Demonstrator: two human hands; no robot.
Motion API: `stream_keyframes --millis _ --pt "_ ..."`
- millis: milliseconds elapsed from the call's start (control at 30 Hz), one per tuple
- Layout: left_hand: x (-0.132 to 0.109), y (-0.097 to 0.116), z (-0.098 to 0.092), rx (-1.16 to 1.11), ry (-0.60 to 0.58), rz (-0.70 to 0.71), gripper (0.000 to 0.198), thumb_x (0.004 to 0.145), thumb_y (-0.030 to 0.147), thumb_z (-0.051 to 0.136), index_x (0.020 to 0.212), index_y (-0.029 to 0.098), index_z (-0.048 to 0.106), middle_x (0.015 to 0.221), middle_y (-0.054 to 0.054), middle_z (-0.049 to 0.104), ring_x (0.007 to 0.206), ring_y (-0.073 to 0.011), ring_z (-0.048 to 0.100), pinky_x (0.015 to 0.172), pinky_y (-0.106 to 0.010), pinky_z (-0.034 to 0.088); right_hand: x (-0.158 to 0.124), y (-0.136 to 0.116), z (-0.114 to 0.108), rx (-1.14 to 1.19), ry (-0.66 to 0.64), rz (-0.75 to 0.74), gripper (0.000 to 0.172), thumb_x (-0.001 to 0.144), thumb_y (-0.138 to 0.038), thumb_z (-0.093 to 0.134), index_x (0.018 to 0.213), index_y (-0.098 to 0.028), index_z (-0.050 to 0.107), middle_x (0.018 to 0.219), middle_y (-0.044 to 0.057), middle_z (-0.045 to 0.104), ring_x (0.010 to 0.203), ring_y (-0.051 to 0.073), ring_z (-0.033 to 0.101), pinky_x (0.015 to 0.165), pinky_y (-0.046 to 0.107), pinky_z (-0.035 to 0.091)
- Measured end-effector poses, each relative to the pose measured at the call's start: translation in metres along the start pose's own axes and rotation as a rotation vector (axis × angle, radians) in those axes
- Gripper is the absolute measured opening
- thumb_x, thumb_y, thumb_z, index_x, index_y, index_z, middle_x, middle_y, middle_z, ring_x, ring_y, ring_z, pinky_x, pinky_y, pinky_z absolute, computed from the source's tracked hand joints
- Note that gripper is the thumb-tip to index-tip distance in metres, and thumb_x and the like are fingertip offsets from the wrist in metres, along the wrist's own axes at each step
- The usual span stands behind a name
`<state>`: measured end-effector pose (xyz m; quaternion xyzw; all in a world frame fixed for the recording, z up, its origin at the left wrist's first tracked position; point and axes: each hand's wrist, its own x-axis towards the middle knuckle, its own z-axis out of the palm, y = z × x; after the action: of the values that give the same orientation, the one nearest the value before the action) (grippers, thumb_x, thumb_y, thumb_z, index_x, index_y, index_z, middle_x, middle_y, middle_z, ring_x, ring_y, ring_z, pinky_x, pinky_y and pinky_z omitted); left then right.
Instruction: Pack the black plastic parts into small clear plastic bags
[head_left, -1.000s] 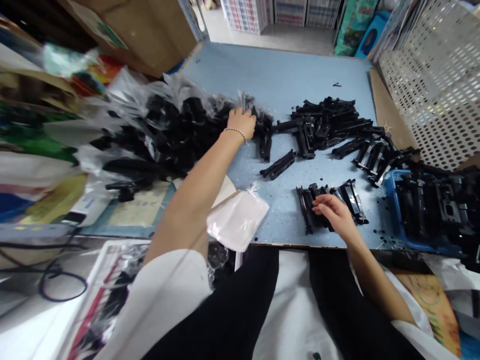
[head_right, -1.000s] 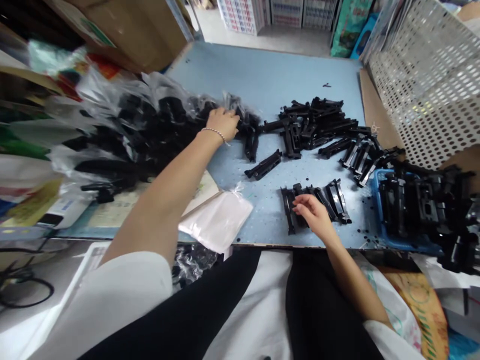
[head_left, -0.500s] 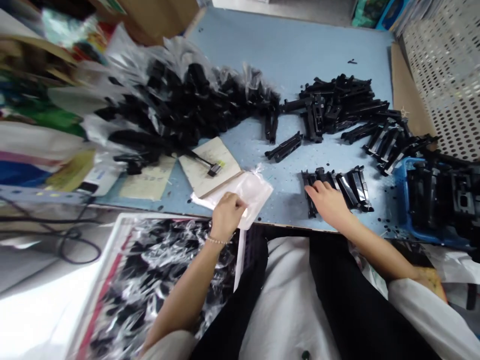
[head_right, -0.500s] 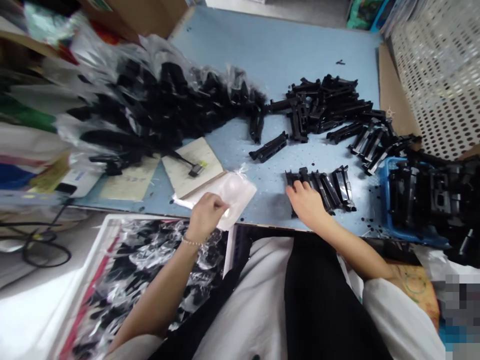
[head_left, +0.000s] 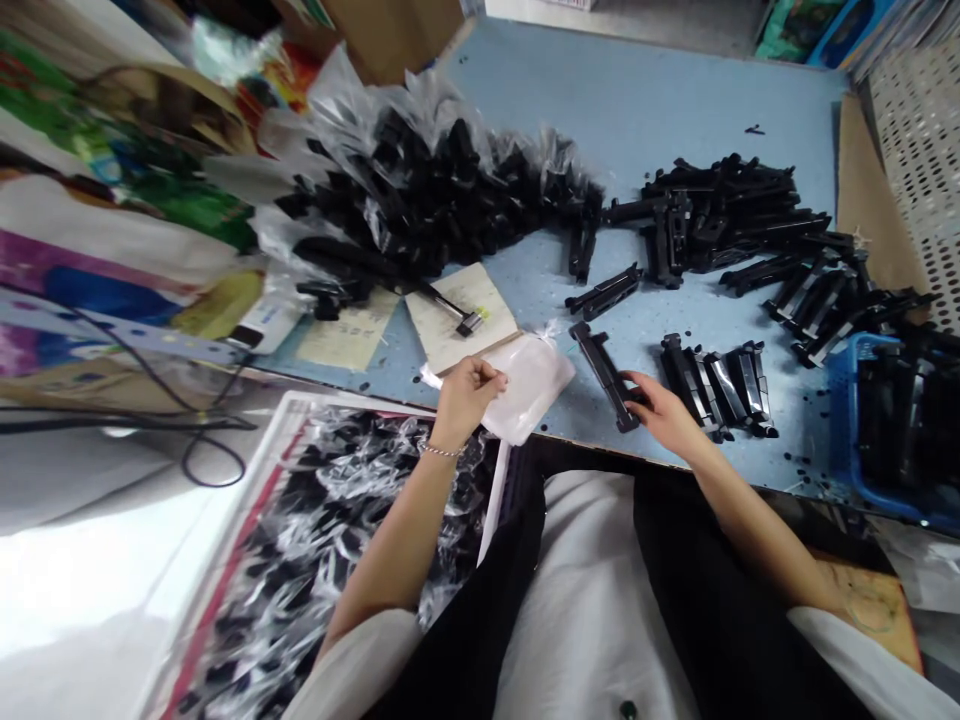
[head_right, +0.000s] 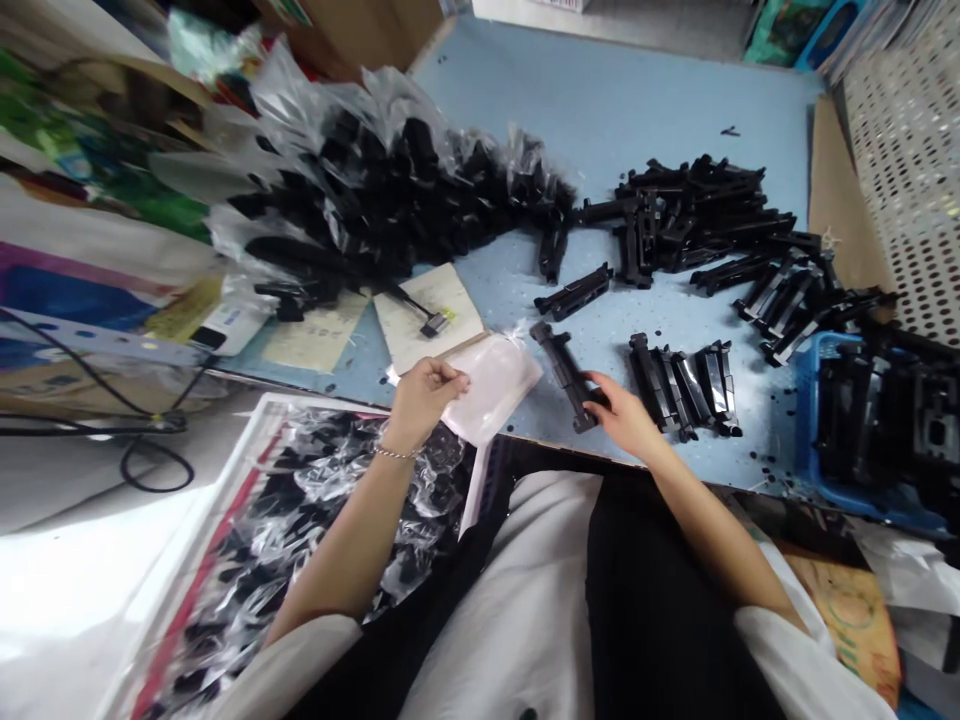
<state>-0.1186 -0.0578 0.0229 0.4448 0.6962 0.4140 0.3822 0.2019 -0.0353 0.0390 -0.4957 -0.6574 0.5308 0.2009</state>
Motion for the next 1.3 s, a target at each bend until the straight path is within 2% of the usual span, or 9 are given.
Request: stream_keyframes --millis 67,167,367,533,733,900,1033,1167,1300 --pt "0.001 -0.002 0.000 0.149 0.012 0.129 0.010 0.081 0.027 0.061 0.085 0.018 0.063 0.085 -0.006 0.073 0.080 -0.0193 0.069 0.078 -0.033 0.057 0.005 0.000 0.023 0.494 -0.207 0.090 0.049 0.087 -0.033 0.065 0.134 -0.023 0.055 0.099 0.006 0.073 0.080 0.020 0.071 0.073 0.036 0.061" --pt "0.004 -0.004 -0.005 0.482 -0.031 0.387 0.023 0.087 0.016 0.048 0.092 0.017 0.071 0.107 -0.012 0.075 0.107 -0.0264 0.069 0.101 -0.045 0.054 0.010 0.003 0.065 0.980 -0.417 0.318 0.046 0.077 -0.032 0.079 0.118 -0.020 0.059 0.092 0.006 0.075 0.072 0.016 0.072 0.067 0.028 0.061" --pt "-0.012 -0.007 -0.009 0.712 -0.010 0.651 0.052 0.094 0.007 0.036 0.140 0.012 0.059 0.137 -0.021 0.061 0.131 -0.0300 0.058 0.114 -0.050 0.048 0.019 0.012 0.095 1.293 -0.482 0.576 0.029 0.082 -0.017 0.073 0.107 -0.015 0.059 0.092 0.009 0.076 0.064 0.009 0.070 0.064 0.016 0.058" --pt "-0.054 0.012 0.014 0.595 -0.196 0.859 0.071 0.096 0.004 0.036 0.162 0.028 0.028 0.143 -0.015 0.058 0.131 -0.0245 0.059 0.111 -0.043 0.053 0.026 0.008 0.099 1.179 -0.295 0.319 0.026 0.081 -0.027 0.074 0.102 -0.019 0.061 0.086 0.003 0.071 0.067 0.012 0.067 0.066 0.023 0.060" --pt "-0.047 0.044 0.044 0.442 -0.324 0.883 0.076 0.092 0.018 0.058 0.161 0.023 0.028 0.150 -0.019 0.049 0.140 -0.0302 0.050 0.113 -0.048 0.051 0.038 -0.018 0.075 0.376 0.192 -0.138 0.042 0.086 -0.035 0.067 0.126 -0.024 0.060 0.113 0.006 0.070 0.100 0.020 0.067 0.098 0.040 0.054" --pt "0.020 0.081 0.067 0.523 -0.326 1.002 0.040 0.096 0.016 0.056 0.135 0.023 0.059 0.129 -0.013 0.065 0.122 -0.0252 0.063 0.107 -0.046 0.053 0.063 -0.044 0.028 0.340 0.283 -0.256 0.050 0.092 -0.035 0.059 0.140 -0.026 0.051 0.128 0.009 0.065 0.110 0.022 0.064 0.104 0.043 0.052" --pt "0.129 0.135 0.062 0.547 -0.183 1.001 0.023 0.093 0.021 0.060 0.116 0.022 0.067 0.125 -0.011 0.064 0.123 -0.0260 0.060 0.108 -0.045 0.049 0.053 -0.052 0.001 0.403 0.269 -0.291 0.045 0.091 -0.037 0.064 0.134 -0.029 0.055 0.137 0.008 0.060 0.105 0.020 0.067 0.096 0.041 0.056" --pt "0.249 0.178 0.046 0.605 -0.093 0.856 0.025 0.087 0.017 0.065 0.112 0.017 0.067 0.136 -0.015 0.056 0.131 -0.0289 0.053 0.116 -0.047 0.042 0.024 -0.036 -0.006 0.416 0.272 -0.176 0.030 0.092 -0.038 0.063 0.119 -0.025 0.063 0.120 0.007 0.067 0.092 0.017 0.070 0.089 0.038 0.058" --pt "0.306 0.186 0.040 0.811 -0.158 0.665 0.030 0.084 0.010 0.063 0.114 0.012 0.067 0.132 -0.016 0.060 0.128 -0.0287 0.055 0.117 -0.047 0.040 0.006 -0.011 -0.015 0.438 0.319 -0.081 0.031 0.090 -0.040 0.065 0.116 -0.023 0.064 0.116 0.008 0.069 0.089 0.017 0.072 0.086 0.038 0.059"
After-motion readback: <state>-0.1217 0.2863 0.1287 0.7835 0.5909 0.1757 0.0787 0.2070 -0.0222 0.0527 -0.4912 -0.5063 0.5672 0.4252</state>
